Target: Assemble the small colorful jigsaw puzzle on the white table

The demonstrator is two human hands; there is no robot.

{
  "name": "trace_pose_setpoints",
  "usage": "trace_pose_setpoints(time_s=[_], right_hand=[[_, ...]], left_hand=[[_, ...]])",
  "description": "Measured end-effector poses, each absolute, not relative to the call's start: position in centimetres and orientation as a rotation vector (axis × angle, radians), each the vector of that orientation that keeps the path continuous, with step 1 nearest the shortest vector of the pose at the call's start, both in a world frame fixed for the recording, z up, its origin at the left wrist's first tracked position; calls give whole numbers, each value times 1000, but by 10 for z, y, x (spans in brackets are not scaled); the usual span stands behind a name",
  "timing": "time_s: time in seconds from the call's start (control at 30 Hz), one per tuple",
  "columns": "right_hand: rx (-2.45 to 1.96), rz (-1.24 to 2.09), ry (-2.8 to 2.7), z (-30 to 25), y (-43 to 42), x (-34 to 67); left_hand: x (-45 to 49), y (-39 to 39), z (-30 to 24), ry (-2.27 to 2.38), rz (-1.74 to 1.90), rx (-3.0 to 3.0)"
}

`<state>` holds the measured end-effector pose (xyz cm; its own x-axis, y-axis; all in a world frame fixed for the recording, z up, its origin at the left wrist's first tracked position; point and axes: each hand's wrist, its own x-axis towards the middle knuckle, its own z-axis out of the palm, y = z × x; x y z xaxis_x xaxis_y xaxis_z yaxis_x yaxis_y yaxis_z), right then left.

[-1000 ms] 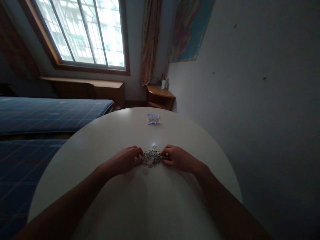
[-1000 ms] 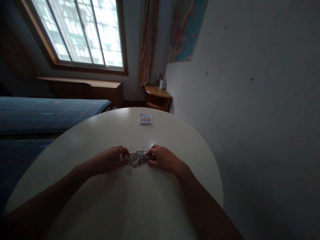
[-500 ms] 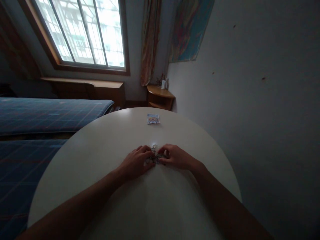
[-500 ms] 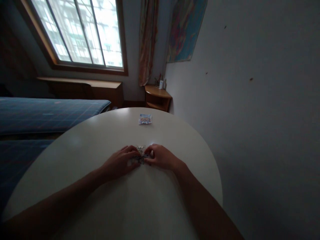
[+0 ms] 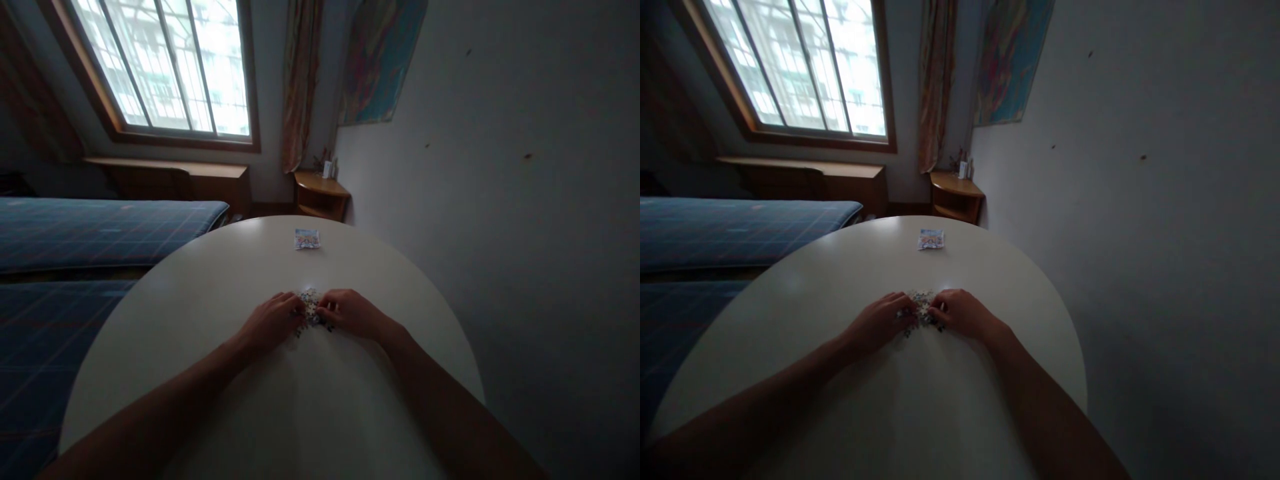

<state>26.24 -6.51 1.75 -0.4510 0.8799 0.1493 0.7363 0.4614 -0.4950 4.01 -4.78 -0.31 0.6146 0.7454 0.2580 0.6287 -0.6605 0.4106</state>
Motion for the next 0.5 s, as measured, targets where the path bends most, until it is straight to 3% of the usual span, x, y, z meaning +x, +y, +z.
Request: trace_pose_setpoints(time_s=[0.3,0.5], right_hand=[[-1237,373,-2455,9,-63,267],[-1379,363,-2328,7,-55,274]], left_hand=[[20,-25,-7,1223,710,2468],[-2,-19,7,1125,621,2522]])
